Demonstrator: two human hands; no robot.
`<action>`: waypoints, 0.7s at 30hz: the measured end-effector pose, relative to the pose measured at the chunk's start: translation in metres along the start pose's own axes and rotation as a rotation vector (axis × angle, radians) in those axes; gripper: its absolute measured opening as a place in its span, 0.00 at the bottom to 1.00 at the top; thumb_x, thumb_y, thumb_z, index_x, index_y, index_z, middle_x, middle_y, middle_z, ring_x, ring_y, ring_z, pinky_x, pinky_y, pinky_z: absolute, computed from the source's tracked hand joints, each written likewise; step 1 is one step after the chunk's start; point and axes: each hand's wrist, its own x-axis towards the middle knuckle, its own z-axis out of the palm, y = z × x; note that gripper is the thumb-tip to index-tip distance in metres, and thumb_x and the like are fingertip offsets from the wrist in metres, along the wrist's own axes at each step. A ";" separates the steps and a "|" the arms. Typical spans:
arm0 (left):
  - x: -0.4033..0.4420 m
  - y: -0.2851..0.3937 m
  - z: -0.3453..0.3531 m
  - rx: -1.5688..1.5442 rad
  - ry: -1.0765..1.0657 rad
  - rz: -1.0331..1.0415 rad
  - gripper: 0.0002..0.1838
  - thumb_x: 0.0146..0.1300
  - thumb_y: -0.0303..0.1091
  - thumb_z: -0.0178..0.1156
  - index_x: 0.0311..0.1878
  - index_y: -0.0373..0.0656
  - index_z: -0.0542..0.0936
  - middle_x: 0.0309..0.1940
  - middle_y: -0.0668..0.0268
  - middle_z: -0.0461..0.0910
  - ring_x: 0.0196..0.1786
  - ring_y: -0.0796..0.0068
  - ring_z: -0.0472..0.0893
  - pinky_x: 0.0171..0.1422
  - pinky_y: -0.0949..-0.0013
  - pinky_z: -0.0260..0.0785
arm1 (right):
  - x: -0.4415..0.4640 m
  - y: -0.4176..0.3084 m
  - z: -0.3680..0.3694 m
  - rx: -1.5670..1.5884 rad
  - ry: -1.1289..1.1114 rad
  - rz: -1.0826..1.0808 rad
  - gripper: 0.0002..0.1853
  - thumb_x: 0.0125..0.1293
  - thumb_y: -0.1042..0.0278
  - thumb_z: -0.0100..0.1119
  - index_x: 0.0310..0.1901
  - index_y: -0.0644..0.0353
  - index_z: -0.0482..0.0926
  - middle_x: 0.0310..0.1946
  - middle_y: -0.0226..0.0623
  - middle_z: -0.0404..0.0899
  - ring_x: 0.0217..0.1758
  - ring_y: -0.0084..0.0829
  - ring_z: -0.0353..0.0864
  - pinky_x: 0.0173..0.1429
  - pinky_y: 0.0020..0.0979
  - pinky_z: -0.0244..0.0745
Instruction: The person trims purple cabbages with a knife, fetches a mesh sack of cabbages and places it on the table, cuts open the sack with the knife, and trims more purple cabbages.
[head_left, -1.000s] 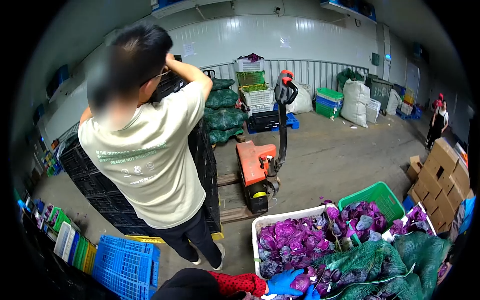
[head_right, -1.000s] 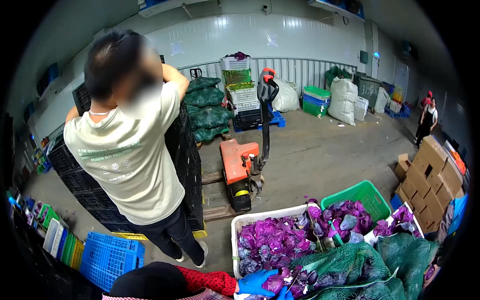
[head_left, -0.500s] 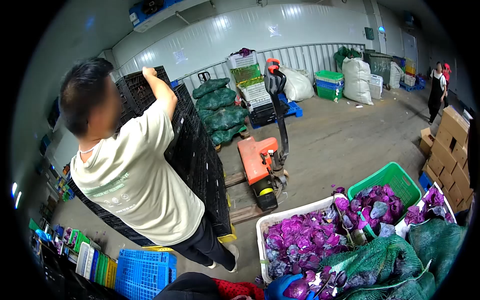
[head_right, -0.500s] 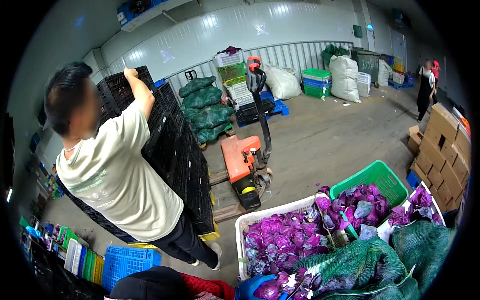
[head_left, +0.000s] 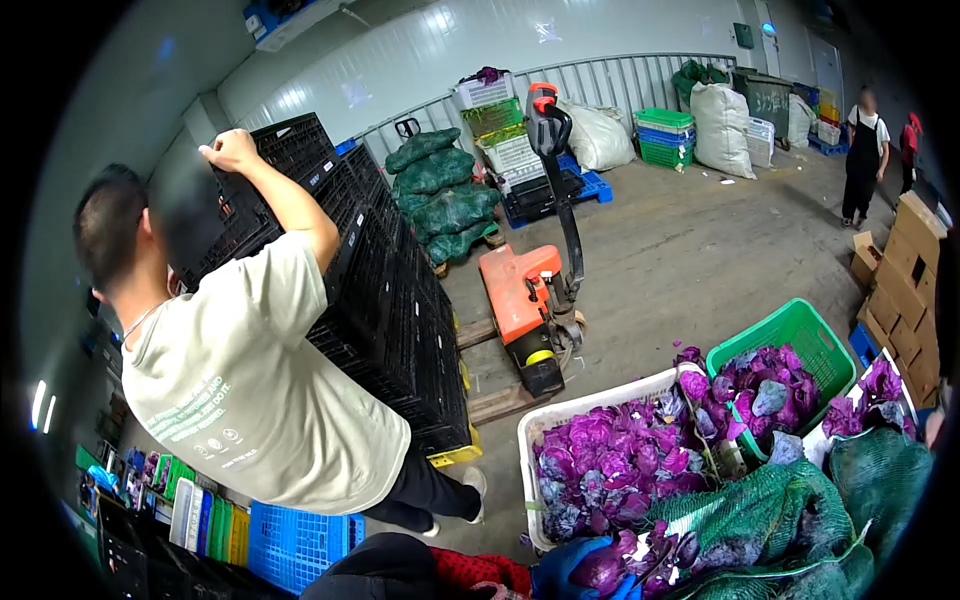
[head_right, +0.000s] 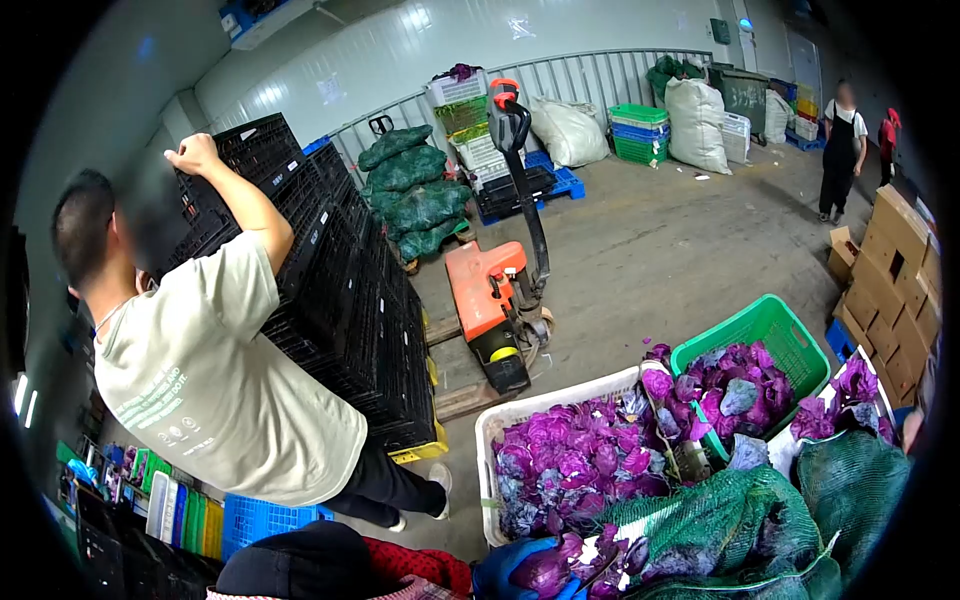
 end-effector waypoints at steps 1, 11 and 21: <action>0.000 -0.001 0.000 -0.002 0.000 0.002 0.53 0.46 0.54 0.73 0.72 0.40 0.60 0.62 0.48 0.70 0.64 0.50 0.72 0.68 0.55 0.63 | -0.001 -0.005 -0.002 -0.016 -0.006 0.022 0.25 0.76 0.55 0.45 0.53 0.74 0.77 0.47 0.66 0.78 0.47 0.56 0.79 0.54 0.42 0.72; -0.006 -0.020 -0.011 -0.036 -0.081 0.147 0.48 0.53 0.49 0.73 0.73 0.39 0.61 0.73 0.51 0.58 0.77 0.53 0.55 0.78 0.53 0.48 | -0.002 -0.001 0.018 0.330 0.046 0.043 0.19 0.75 0.61 0.48 0.50 0.72 0.79 0.43 0.46 0.82 0.50 0.35 0.79 0.58 0.35 0.71; 0.013 -0.007 -0.032 -0.685 -0.171 -0.482 0.34 0.58 0.47 0.68 0.64 0.39 0.71 0.53 0.61 0.78 0.57 0.70 0.76 0.66 0.66 0.66 | -0.038 -0.002 -0.003 0.568 -0.082 -0.076 0.25 0.62 0.64 0.70 0.58 0.65 0.76 0.36 0.27 0.80 0.38 0.21 0.76 0.48 0.24 0.74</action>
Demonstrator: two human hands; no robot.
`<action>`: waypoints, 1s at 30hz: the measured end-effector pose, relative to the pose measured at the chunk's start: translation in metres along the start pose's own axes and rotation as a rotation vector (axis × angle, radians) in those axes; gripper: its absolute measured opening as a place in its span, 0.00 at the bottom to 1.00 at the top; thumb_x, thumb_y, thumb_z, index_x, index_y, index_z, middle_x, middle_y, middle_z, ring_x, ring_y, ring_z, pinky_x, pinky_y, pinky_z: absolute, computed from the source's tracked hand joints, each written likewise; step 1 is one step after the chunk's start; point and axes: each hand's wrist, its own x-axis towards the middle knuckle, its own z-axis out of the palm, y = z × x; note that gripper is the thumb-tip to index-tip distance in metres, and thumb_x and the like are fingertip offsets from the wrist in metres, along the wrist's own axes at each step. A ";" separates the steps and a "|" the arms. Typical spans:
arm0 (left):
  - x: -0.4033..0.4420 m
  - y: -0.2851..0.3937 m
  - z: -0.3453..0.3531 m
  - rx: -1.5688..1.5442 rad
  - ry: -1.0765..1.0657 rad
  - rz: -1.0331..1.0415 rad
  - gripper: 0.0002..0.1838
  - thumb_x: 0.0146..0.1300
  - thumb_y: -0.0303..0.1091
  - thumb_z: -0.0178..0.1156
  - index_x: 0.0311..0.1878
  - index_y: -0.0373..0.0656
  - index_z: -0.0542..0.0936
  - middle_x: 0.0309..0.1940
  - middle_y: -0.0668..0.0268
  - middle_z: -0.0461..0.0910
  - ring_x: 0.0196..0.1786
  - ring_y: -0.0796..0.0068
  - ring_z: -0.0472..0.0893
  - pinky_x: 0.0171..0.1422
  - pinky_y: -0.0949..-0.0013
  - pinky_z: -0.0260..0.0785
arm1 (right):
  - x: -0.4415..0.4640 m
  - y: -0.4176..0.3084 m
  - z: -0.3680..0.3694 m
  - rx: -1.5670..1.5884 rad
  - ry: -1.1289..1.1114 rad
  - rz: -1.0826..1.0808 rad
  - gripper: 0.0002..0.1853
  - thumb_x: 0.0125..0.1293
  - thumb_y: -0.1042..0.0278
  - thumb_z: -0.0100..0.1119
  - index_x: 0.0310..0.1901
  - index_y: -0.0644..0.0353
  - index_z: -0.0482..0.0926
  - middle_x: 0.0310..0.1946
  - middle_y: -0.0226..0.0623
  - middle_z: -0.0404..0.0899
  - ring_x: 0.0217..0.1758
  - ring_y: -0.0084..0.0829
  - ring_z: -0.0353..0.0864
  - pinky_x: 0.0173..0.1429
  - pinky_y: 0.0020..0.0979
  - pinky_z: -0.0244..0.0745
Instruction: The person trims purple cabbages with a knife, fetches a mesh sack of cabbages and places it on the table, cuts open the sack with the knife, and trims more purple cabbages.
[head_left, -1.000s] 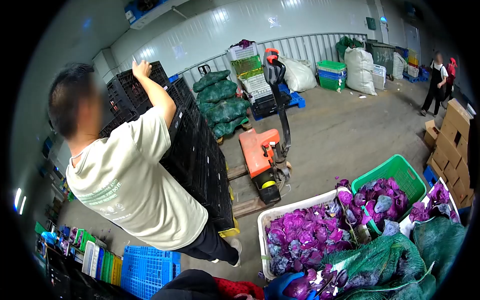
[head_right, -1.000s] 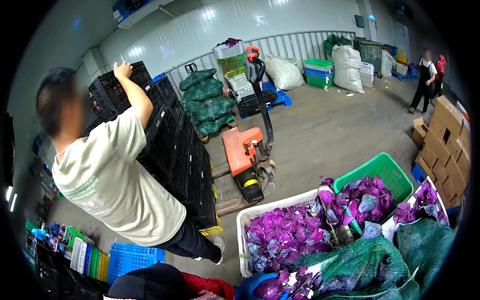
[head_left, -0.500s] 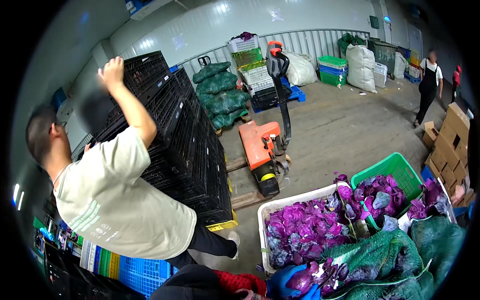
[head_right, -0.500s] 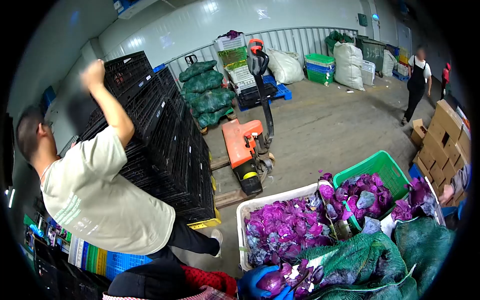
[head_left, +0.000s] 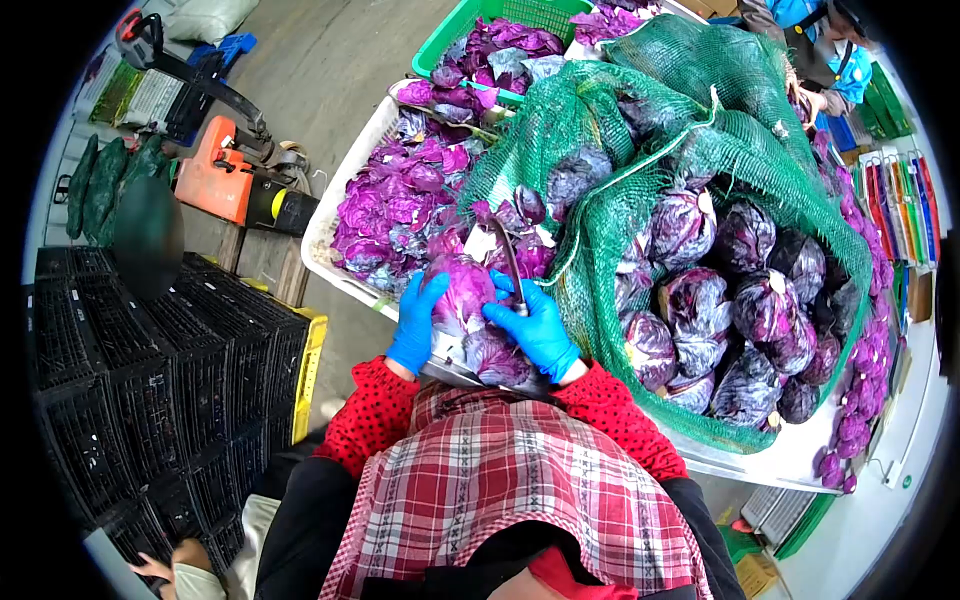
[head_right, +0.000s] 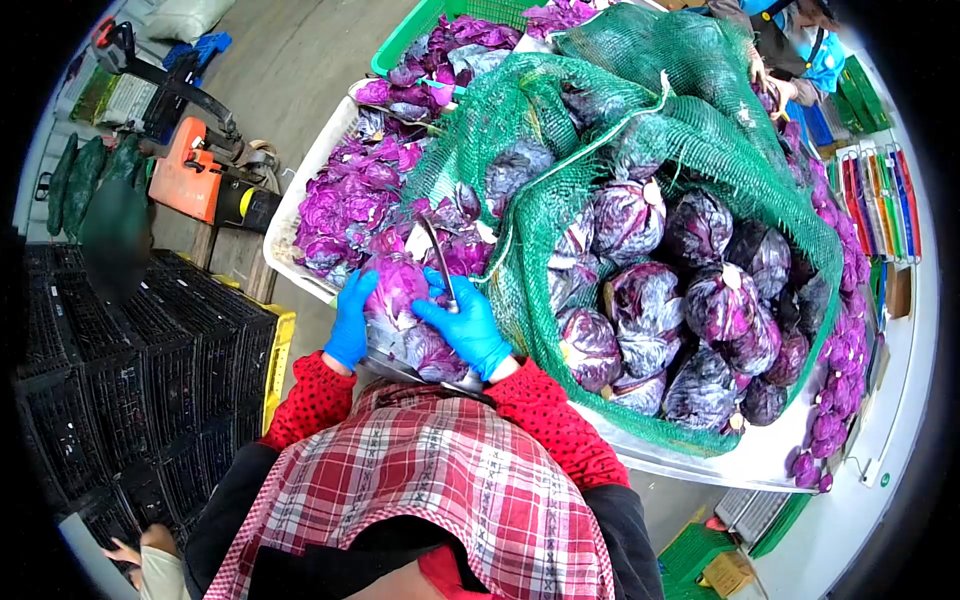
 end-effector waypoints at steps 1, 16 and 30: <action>0.000 0.001 -0.011 -0.011 -0.047 -0.093 0.32 0.62 0.51 0.61 0.64 0.40 0.71 0.55 0.61 0.78 0.58 0.69 0.77 0.64 0.64 0.69 | -0.002 -0.012 0.001 0.182 -0.036 0.206 0.23 0.63 0.65 0.69 0.57 0.64 0.76 0.36 0.26 0.80 0.38 0.21 0.76 0.47 0.24 0.74; -0.028 -0.015 -0.013 0.723 -0.008 0.419 0.62 0.35 0.47 0.83 0.71 0.34 0.56 0.60 0.50 0.71 0.63 0.58 0.73 0.67 0.61 0.66 | -0.025 0.029 0.013 -0.428 0.022 -0.133 0.30 0.60 0.55 0.69 0.60 0.61 0.73 0.39 0.39 0.80 0.36 0.33 0.79 0.40 0.32 0.75; 0.025 0.071 -0.004 0.614 -0.549 -0.292 0.45 0.42 0.40 0.80 0.64 0.39 0.69 0.53 0.61 0.79 0.55 0.70 0.78 0.60 0.65 0.71 | 0.002 -0.005 0.010 -1.040 -0.116 -0.467 0.34 0.69 0.52 0.54 0.70 0.62 0.59 0.45 0.51 0.79 0.29 0.48 0.82 0.29 0.46 0.76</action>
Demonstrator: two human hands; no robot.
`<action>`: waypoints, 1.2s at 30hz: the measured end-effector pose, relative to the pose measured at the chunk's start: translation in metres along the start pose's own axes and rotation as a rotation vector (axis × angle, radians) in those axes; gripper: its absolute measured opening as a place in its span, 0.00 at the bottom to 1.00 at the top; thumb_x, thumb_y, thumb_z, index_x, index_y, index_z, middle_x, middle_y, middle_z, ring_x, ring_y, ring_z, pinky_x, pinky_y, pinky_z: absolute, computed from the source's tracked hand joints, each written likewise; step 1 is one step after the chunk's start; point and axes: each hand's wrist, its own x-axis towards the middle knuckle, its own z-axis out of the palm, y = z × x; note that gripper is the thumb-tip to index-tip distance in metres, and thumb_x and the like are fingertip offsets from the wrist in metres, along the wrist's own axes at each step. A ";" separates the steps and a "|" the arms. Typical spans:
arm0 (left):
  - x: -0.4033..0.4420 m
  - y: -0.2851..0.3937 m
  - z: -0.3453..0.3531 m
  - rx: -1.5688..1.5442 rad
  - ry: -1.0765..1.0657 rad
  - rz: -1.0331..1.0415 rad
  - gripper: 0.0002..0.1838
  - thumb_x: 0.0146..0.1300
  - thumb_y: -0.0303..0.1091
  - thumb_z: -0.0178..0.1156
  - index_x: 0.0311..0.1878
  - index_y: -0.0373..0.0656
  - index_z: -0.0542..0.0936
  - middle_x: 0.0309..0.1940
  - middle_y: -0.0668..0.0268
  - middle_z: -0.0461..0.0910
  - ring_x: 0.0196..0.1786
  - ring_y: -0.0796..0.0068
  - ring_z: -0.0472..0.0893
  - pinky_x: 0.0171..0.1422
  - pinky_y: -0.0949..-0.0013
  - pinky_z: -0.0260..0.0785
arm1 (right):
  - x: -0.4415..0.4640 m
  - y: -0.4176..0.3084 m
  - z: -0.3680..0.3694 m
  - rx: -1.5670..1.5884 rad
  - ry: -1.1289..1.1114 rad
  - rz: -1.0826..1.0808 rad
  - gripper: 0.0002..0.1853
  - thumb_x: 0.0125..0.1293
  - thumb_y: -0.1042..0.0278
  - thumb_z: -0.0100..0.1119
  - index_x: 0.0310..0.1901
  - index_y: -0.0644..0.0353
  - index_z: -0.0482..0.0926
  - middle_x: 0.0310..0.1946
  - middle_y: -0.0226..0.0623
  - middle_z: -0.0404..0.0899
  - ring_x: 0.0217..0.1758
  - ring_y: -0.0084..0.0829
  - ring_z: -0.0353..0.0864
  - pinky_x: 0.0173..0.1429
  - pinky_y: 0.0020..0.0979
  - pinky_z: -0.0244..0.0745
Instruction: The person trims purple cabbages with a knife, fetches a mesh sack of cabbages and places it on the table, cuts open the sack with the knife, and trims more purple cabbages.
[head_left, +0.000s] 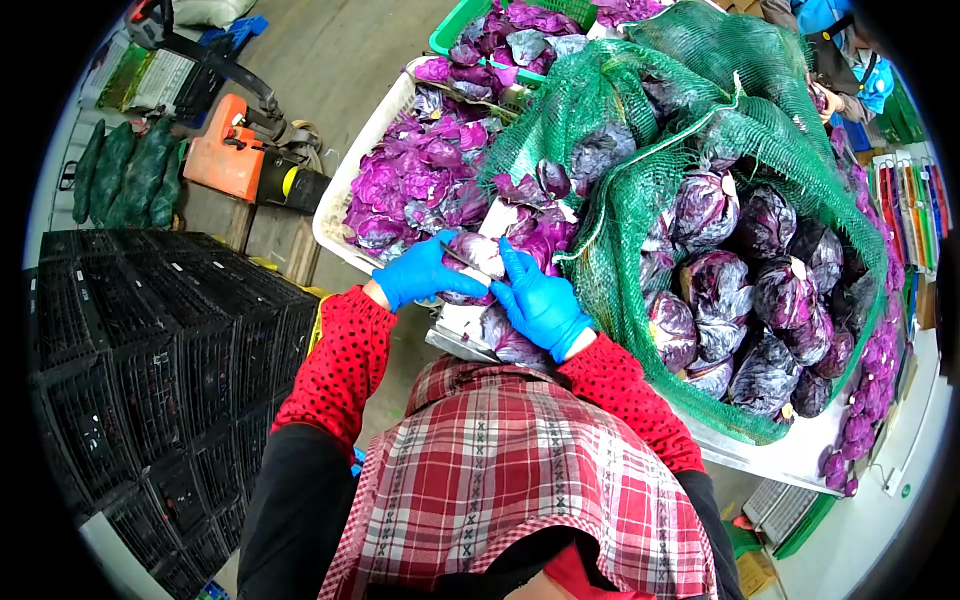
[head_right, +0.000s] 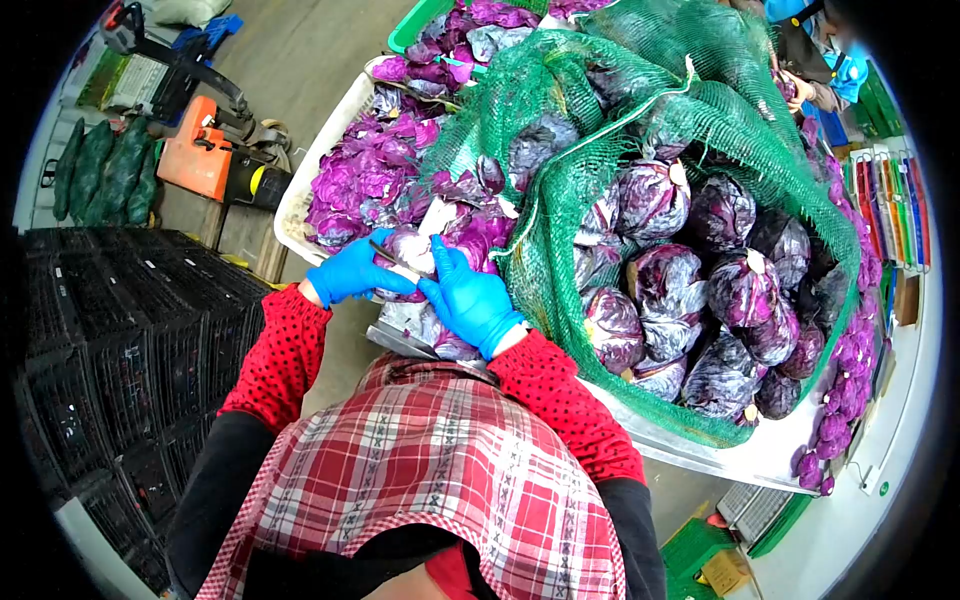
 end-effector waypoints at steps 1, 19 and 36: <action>0.004 -0.006 -0.002 0.018 -0.080 0.090 0.44 0.45 0.40 0.79 0.65 0.40 0.68 0.52 0.61 0.79 0.55 0.71 0.77 0.60 0.65 0.71 | 0.003 0.000 0.004 -0.002 0.000 0.004 0.34 0.69 0.52 0.54 0.70 0.62 0.59 0.45 0.51 0.79 0.29 0.48 0.82 0.29 0.46 0.76; -0.032 -0.076 0.019 -0.483 0.272 0.116 0.51 0.43 0.29 0.78 0.71 0.45 0.59 0.61 0.61 0.68 0.62 0.66 0.71 0.61 0.64 0.73 | 0.035 -0.002 -0.001 0.530 -0.056 0.400 0.23 0.58 0.47 0.67 0.36 0.64 0.81 0.28 0.50 0.81 0.31 0.48 0.83 0.35 0.42 0.76; -0.021 -0.068 0.061 -0.508 0.579 0.216 0.26 0.59 0.38 0.68 0.58 0.40 0.72 0.50 0.62 0.78 0.52 0.72 0.78 0.60 0.66 0.70 | 0.018 0.009 0.017 0.383 0.004 0.393 0.09 0.52 0.63 0.62 0.30 0.60 0.80 0.24 0.51 0.80 0.29 0.53 0.81 0.35 0.47 0.75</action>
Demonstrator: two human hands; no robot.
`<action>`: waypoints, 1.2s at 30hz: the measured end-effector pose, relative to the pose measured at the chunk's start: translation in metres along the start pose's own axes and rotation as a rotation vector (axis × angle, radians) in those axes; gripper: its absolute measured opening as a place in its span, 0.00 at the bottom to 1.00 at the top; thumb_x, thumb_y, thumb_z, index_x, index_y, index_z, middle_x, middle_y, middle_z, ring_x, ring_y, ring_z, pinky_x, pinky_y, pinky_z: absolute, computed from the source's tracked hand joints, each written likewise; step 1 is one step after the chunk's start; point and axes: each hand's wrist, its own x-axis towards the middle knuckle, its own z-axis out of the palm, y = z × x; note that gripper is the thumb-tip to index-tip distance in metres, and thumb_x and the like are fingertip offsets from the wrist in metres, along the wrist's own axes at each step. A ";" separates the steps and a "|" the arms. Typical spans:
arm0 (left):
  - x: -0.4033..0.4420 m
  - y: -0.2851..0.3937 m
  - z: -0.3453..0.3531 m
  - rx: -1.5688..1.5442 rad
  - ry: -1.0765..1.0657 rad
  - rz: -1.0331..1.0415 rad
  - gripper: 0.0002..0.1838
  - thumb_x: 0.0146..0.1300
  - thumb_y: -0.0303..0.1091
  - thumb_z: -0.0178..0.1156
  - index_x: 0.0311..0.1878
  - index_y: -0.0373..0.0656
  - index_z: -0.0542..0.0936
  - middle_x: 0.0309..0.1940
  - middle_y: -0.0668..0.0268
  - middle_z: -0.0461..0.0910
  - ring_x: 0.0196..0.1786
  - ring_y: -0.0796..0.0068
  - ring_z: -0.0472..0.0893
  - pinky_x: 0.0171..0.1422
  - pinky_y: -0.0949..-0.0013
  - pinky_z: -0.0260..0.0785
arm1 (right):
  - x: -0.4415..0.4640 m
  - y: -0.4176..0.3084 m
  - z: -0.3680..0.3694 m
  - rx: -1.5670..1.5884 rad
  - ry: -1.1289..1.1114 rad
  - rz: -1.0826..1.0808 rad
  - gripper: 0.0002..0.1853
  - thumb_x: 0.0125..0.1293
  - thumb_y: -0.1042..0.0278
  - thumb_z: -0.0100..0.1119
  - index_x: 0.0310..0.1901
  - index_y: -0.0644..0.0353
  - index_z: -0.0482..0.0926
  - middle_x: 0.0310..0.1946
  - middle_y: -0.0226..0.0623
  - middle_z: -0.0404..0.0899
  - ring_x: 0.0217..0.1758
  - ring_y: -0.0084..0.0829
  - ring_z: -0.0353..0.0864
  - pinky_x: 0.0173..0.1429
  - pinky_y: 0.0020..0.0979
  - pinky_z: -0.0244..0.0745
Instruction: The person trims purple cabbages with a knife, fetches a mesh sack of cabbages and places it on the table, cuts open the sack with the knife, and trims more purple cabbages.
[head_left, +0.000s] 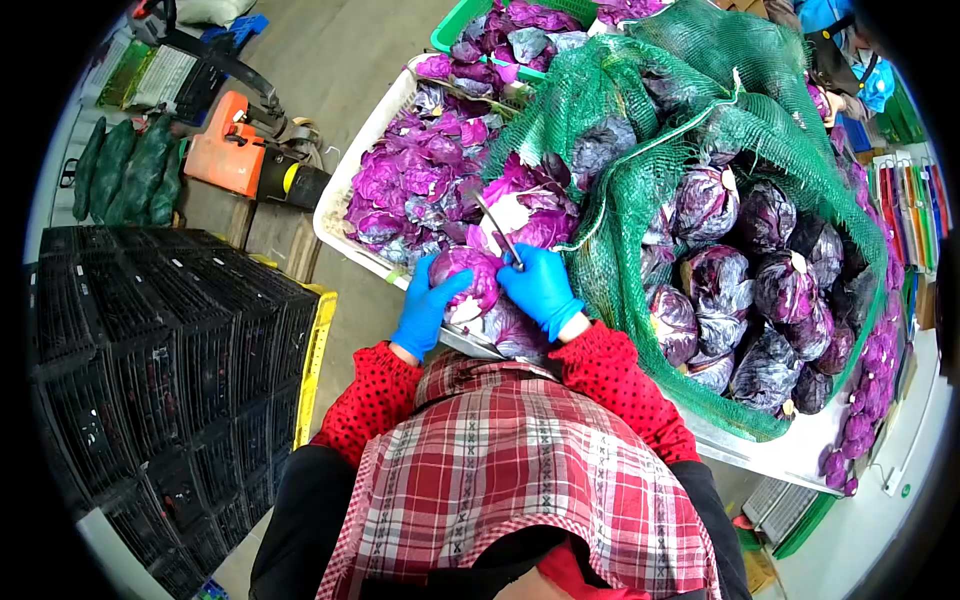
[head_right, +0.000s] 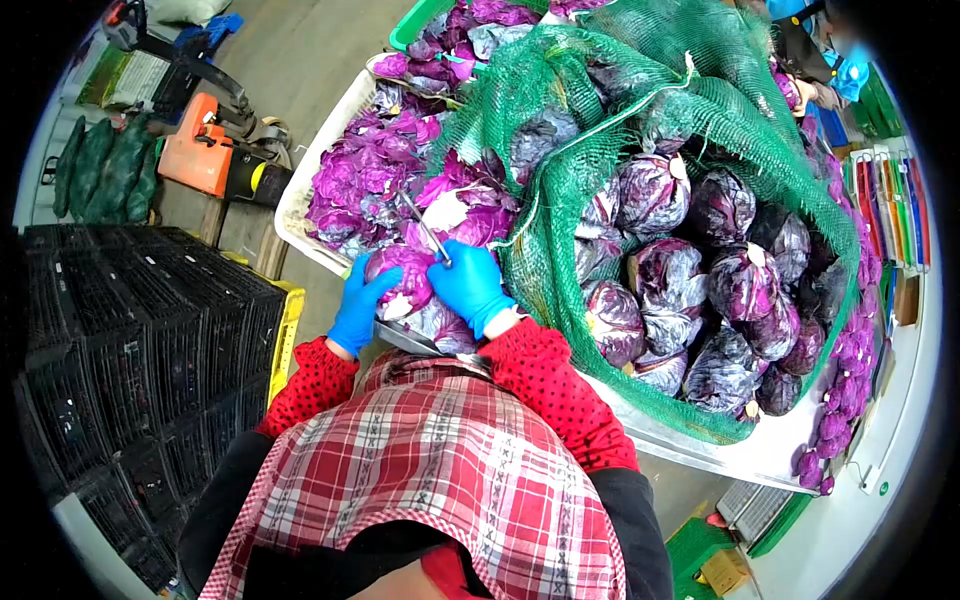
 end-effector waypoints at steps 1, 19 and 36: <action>-0.002 -0.003 -0.006 -0.001 0.005 0.000 0.26 0.59 0.38 0.68 0.58 0.40 0.72 0.50 0.62 0.78 0.52 0.72 0.78 0.60 0.66 0.70 | 0.010 0.002 0.001 0.005 0.119 -0.026 0.09 0.53 0.64 0.61 0.30 0.61 0.80 0.26 0.52 0.81 0.31 0.54 0.82 0.37 0.48 0.76; -0.020 0.054 0.000 -0.230 -0.110 0.258 0.49 0.42 0.42 0.76 0.68 0.36 0.66 0.62 0.56 0.71 0.65 0.62 0.72 0.71 0.59 0.63 | -0.032 -0.071 -0.045 0.461 0.106 -0.034 0.20 0.55 0.57 0.74 0.41 0.65 0.83 0.26 0.37 0.83 0.27 0.23 0.79 0.34 0.26 0.75; -0.021 0.069 0.011 0.297 -0.028 0.719 0.51 0.37 0.41 0.82 0.64 0.36 0.64 0.62 0.55 0.68 0.64 0.61 0.71 0.72 0.59 0.61 | -0.029 -0.072 -0.065 0.486 -0.140 0.119 0.10 0.60 0.64 0.66 0.30 0.62 0.78 0.19 0.26 0.71 0.23 0.17 0.67 0.28 0.26 0.66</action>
